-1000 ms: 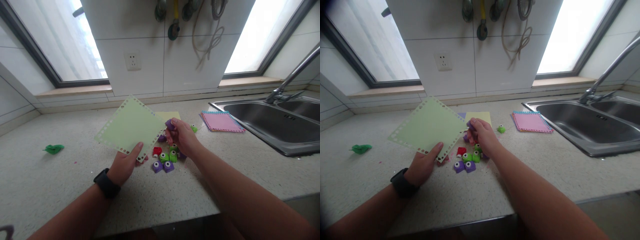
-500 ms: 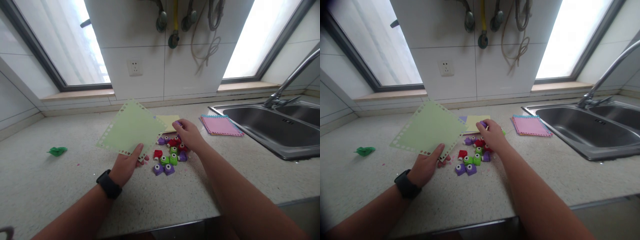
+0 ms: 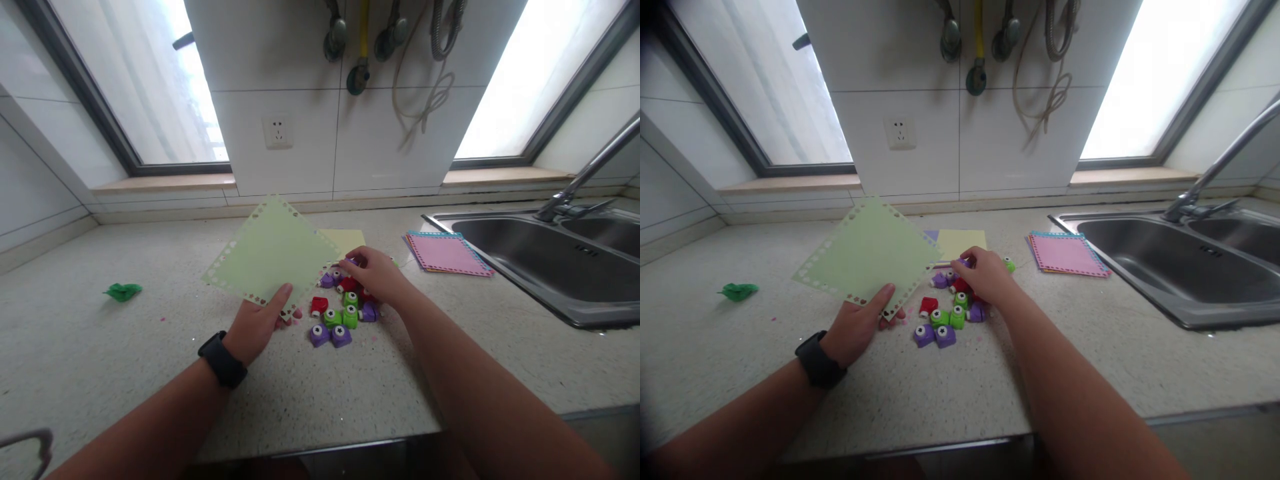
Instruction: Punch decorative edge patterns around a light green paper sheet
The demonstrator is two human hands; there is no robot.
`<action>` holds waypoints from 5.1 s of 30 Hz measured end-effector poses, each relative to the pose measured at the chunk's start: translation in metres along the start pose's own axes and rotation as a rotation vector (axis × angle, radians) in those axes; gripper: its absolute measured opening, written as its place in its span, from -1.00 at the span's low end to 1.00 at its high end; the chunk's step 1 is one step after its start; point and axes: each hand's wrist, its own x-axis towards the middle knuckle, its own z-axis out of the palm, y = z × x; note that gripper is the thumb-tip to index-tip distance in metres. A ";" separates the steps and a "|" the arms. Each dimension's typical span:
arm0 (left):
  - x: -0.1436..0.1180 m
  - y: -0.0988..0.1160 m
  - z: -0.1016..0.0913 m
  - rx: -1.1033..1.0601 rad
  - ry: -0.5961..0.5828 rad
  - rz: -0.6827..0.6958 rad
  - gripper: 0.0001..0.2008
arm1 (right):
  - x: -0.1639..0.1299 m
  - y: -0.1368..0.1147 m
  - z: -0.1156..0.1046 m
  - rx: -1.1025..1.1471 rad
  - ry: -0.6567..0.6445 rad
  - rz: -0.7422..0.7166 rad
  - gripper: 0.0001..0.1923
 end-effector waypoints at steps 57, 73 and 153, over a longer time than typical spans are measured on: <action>0.004 -0.005 0.000 -0.044 0.031 -0.020 -0.63 | -0.022 -0.026 -0.015 -0.118 -0.412 -0.513 -0.84; 0.013 -0.027 -0.009 -0.054 0.074 -0.054 -0.43 | -0.007 -0.020 -0.020 1.058 0.012 -0.132 -0.60; 0.014 -0.028 -0.008 -0.161 -0.014 -0.081 -0.69 | -0.025 -0.047 0.002 1.056 -0.231 -0.097 -0.66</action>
